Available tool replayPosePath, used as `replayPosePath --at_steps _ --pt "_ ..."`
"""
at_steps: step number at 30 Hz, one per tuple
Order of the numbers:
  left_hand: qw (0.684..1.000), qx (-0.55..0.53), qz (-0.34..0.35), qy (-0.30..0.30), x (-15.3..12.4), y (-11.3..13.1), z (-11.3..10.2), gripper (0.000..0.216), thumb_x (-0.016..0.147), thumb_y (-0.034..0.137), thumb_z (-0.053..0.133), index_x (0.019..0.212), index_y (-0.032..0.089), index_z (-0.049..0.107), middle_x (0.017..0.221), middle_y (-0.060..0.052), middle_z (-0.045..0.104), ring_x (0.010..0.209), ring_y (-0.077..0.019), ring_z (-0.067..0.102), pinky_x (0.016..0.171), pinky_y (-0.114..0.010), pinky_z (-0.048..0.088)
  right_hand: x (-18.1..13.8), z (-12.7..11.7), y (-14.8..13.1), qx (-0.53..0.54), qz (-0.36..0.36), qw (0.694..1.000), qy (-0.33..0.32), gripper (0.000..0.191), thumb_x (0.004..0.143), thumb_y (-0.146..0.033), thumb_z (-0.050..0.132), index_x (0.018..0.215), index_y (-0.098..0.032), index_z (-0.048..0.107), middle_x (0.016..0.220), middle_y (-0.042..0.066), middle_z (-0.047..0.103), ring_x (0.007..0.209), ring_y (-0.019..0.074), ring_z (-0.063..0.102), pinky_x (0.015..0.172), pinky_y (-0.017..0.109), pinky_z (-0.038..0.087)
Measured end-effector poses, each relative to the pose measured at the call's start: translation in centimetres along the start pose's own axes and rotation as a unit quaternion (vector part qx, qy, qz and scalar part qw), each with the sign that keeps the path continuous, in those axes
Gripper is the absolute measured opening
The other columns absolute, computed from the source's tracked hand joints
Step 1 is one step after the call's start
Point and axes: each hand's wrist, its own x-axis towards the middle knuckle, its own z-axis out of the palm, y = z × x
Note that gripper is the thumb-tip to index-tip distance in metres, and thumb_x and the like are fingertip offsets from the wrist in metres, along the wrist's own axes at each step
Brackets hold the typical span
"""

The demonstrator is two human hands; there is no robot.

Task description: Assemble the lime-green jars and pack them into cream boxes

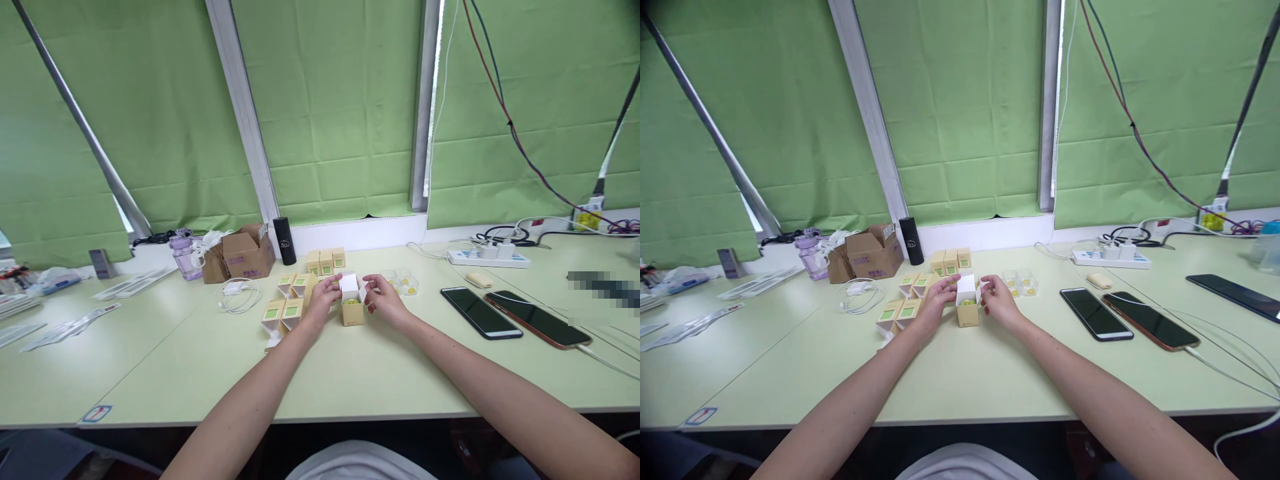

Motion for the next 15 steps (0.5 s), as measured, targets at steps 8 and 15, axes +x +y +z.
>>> replayPosePath --at_steps 8,15 --pt "1.0 0.002 -0.006 -0.012 -0.35 -0.07 0.45 0.061 0.066 0.019 0.078 0.124 0.018 0.06 0.096 -0.007 0.074 0.088 -0.0204 0.068 0.088 -0.034 0.049 -0.17 -0.08 -0.5 0.031 0.042 0.999 -0.015 0.043 0.068 -0.023 0.059 0.111 -0.024 0.055 0.09 -0.002 0.055 0.063 0.0141 0.06 0.046 0.026 0.047" --pt "1.0 0.02 -0.015 -0.009 -0.54 0.12 0.64 0.063 0.066 0.015 0.074 0.126 0.018 0.055 0.098 -0.008 0.074 0.091 -0.0217 0.068 0.091 -0.036 0.049 -0.18 -0.14 -0.75 0.07 0.064 0.995 -0.021 0.047 0.063 -0.019 0.057 0.11 -0.025 0.054 0.086 -0.004 0.053 0.062 0.0143 0.06 0.047 0.026 0.047"
